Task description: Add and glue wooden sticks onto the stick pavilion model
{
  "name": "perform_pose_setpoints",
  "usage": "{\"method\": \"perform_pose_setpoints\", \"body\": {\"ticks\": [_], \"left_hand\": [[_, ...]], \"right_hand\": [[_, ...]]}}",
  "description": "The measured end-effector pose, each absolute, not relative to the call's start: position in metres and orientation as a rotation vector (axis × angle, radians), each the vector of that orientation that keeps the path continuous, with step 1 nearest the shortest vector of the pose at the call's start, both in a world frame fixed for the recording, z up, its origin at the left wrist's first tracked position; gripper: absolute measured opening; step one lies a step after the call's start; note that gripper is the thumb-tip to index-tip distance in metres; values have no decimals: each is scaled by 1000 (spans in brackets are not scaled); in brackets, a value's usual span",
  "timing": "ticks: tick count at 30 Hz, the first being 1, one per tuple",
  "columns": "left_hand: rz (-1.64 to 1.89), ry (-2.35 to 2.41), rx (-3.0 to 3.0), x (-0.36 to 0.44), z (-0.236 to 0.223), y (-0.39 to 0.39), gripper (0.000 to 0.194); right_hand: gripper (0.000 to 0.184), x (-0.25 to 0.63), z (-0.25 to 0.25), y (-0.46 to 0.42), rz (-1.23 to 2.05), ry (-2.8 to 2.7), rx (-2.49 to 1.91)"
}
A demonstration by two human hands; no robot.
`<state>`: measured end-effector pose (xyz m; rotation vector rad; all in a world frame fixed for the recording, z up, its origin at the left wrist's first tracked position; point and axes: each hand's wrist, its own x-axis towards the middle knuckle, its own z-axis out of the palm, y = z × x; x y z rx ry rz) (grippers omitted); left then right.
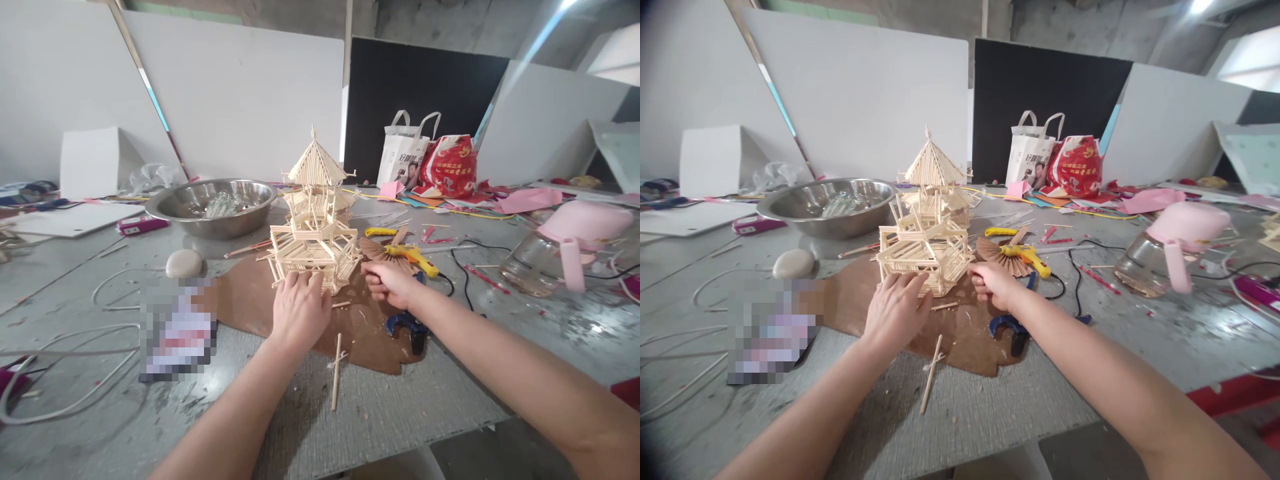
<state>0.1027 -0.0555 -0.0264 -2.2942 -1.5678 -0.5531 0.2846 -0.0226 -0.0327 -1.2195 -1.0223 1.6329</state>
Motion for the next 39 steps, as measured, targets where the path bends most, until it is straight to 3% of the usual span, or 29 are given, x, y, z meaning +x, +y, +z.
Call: {"method": "perform_pose_setpoints", "body": {"ticks": [5, 9, 15, 17, 24, 28, 33, 39], "left_hand": [[-541, -1568, -2305, 103, -26, -56, 24], [-541, -1576, -2308, 103, -26, -56, 24], [-530, -1584, -2306, 102, -26, -56, 24], [-526, -1590, -2303, 103, -25, -56, 23], [-520, -1598, -2290, 103, -26, -55, 24], [-524, -1588, -2295, 102, -28, -55, 24], [-537, -1578, -2296, 102, -28, -55, 24], [-537, -1585, -2300, 103, -27, -55, 23]], "right_hand": [[24, 277, -41, -27, 1257, -1656, -1572], [22, 276, -37, -31, 895, -2191, -1517], [26, 289, -25, -39, 652, -1994, -1162], [25, 292, -25, -41, 720, -1848, -1047], [27, 282, -39, -43, 1410, -1282, -828], [24, 271, -46, -38, 1431, -1248, -1047], [14, 266, -50, -36, 906, -1701, -1435], [23, 255, -44, -44, 279, -2206, -1595]]}}
